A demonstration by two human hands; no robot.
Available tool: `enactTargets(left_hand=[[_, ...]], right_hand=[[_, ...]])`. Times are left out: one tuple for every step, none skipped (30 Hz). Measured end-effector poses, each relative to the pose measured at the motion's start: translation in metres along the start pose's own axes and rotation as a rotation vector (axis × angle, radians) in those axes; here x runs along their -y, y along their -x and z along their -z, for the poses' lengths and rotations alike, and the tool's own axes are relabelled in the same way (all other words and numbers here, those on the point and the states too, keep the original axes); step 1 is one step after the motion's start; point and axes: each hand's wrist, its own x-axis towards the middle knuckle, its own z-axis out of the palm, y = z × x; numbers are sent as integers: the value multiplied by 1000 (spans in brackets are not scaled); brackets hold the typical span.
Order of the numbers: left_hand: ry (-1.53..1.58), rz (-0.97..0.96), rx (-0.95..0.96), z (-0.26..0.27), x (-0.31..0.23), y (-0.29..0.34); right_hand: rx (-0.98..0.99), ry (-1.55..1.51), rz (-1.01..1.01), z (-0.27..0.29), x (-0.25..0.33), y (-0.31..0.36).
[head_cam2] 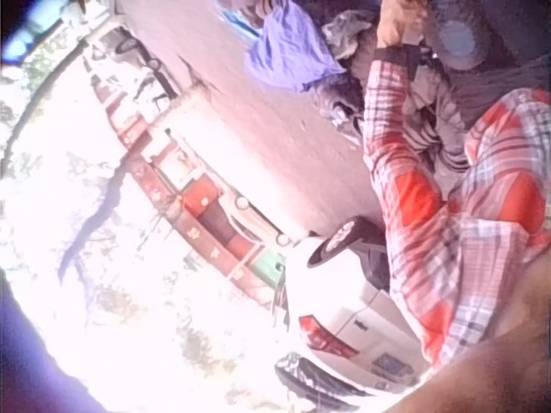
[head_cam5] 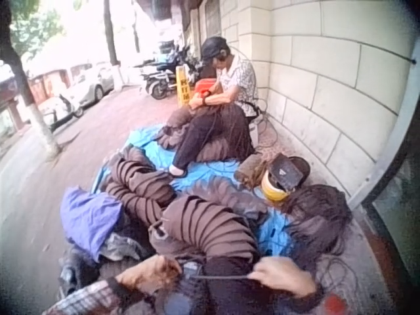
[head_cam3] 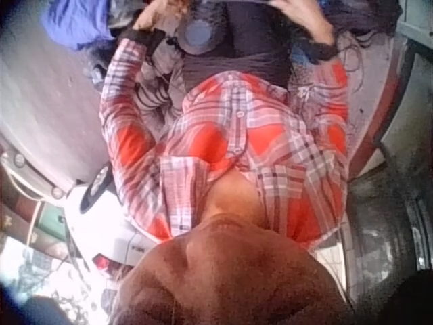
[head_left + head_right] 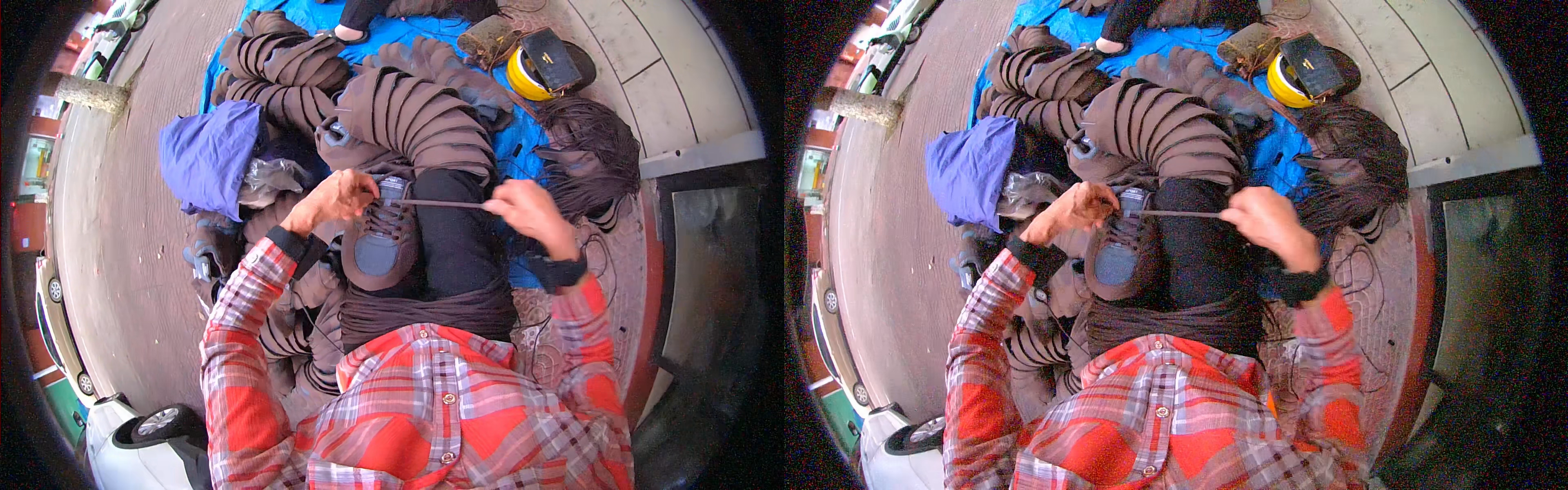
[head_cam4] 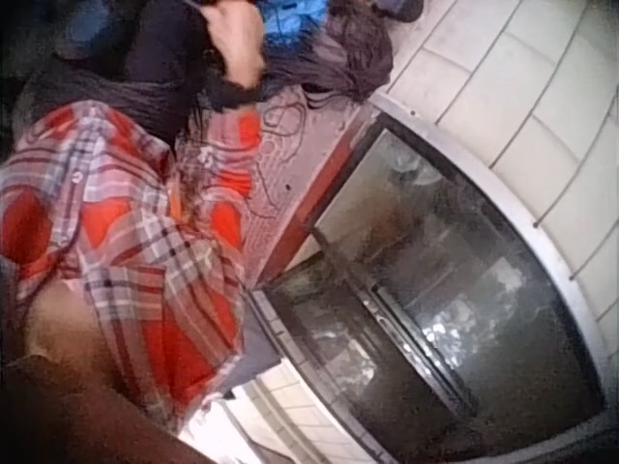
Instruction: Lacing a new boot and organizing shoe components in a manufacturing or repair setting.
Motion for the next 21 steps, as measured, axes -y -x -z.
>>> enactTargets(left_hand=[[-60, -82, -37, -2, -3, 0], [-368, -253, -214, -8, -12, -5], [-370, -274, -210, -14, -21, -13], [-354, -431, -145, -22, -32, -23], [-336, -588, -77, -30, -42, -32], [-335, -604, -10, -42, -44, -41], [-546, -563, 25, -51, -54, -47], [-585, -483, 64, -55, -64, -49], [-625, -402, 101, -54, -71, -49], [-696, -260, 143, -57, -55, -57], [-465, -141, 272, -48, -81, -47], [-375, -198, 244, -51, -87, -46], [-284, -237, 198, -52, -92, -38], [-247, -284, 184, -56, -102, -31], [-206, -325, 167, -63, -108, -26], [-155, -350, 119, -72, -107, -24], [-293, -555, -42, -86, -102, -29], [-448, -655, -172, -100, -96, -28], [-603, -747, -303, -115, -97, -24], [-643, -704, -239, -123, -103, -16], [-682, -657, -175, -131, -109, -9]], right_hand=[[-13, -20, 36, 14, -15, 16], [-74, -35, 104, 27, -26, 33], [-42, -68, 111, 40, -35, 45], [-54, -27, 95, 49, -44, 58], [-65, 14, 79, 56, -50, 70], [-78, 26, 60, 60, -54, 79], [-113, 76, 60, 64, -57, 87], [-145, 128, 56, 68, -60, 95], [-158, 142, 25, 69, -63, 98], [-228, 348, 124, 68, -61, 94], [-290, 555, 195, 63, -66, 98], [-339, 566, 171, 56, -71, 104], [-395, 576, 173, 47, -73, 103], [-453, 492, 66, 29, -87, 99], [-414, 321, -49, 19, -94, 95], [-433, 37, -205, 9, -96, 87], [-445, -249, -355, -2, -98, 77], [-533, -728, -369, -15, -97, 69], [-599, -1213, -369, -28, -95, 63], [-620, -1427, -327, -32, -88, 57], [-623, -1669, -300, -41, -83, 45]])
